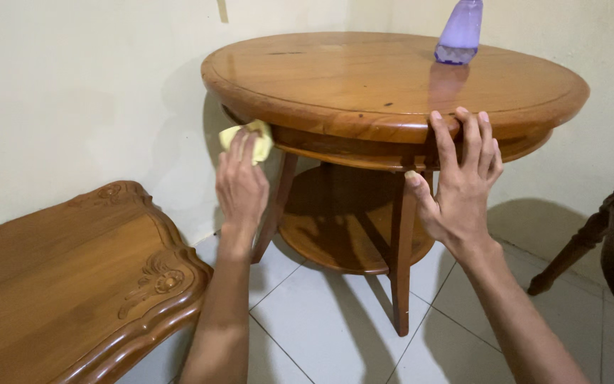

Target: The person sprays a purple cleaning solution onto a round wooden table and wipes the surface with a yellow cloth. They move around the table, cleaning the top and edges, then wipe the lower shelf and legs.

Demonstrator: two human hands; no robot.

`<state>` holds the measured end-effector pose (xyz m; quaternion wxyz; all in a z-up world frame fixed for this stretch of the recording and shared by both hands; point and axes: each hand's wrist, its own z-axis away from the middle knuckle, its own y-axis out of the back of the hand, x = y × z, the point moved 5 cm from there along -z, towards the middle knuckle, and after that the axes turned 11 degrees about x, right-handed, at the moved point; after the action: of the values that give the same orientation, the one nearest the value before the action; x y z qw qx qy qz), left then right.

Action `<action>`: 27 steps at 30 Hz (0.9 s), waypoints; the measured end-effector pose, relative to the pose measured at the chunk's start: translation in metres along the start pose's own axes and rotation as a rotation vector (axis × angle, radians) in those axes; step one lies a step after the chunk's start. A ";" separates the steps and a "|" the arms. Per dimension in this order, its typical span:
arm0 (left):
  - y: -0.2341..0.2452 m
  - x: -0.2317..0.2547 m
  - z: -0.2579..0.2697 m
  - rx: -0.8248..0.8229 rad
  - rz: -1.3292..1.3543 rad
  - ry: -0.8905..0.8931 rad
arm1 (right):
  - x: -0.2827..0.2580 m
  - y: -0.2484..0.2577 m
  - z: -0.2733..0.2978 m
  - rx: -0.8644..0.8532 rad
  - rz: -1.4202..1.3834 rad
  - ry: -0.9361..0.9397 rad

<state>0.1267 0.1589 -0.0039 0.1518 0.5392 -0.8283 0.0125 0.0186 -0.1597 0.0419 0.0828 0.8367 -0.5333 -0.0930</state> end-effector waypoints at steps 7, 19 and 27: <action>-0.008 -0.045 0.006 0.036 0.217 0.467 | -0.007 -0.003 -0.002 0.003 0.027 -0.041; -0.062 -0.026 -0.023 0.058 0.244 0.516 | -0.063 -0.034 -0.007 0.016 0.060 -0.018; -0.008 0.025 -0.019 -0.137 0.140 0.417 | -0.067 -0.039 -0.008 0.024 0.044 -0.015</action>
<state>0.1292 0.1365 0.0198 0.3546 0.4544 -0.8135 0.0776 0.0273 -0.0817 0.0451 0.0707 0.8250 -0.5533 -0.0907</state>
